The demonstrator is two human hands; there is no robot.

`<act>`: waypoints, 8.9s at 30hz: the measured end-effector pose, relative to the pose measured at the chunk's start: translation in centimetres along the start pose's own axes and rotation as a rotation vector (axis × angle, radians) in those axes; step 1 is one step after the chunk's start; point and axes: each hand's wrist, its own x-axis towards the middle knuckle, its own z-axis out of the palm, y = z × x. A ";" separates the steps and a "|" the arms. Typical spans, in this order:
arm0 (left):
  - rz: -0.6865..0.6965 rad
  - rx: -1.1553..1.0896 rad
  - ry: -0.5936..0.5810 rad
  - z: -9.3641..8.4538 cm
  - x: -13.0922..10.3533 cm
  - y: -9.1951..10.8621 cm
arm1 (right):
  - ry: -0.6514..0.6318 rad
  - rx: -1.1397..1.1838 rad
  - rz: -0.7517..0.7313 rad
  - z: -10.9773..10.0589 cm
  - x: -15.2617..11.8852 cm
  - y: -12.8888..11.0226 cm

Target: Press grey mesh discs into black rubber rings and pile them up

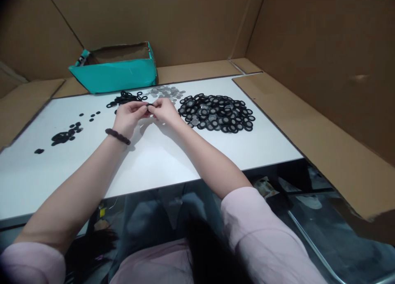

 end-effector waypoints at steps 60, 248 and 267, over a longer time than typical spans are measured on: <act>-0.100 0.292 -0.086 -0.6 0.4 -0.6 | -0.069 -0.143 -0.095 0.7 0.2 0.8; 0.178 0.288 -0.083 -1.3 0.9 -0.5 | -0.073 0.294 -0.272 0.9 1.2 2.1; 0.036 0.146 -0.074 -0.5 0.9 -0.9 | 0.018 0.307 -0.267 1.9 1.0 2.0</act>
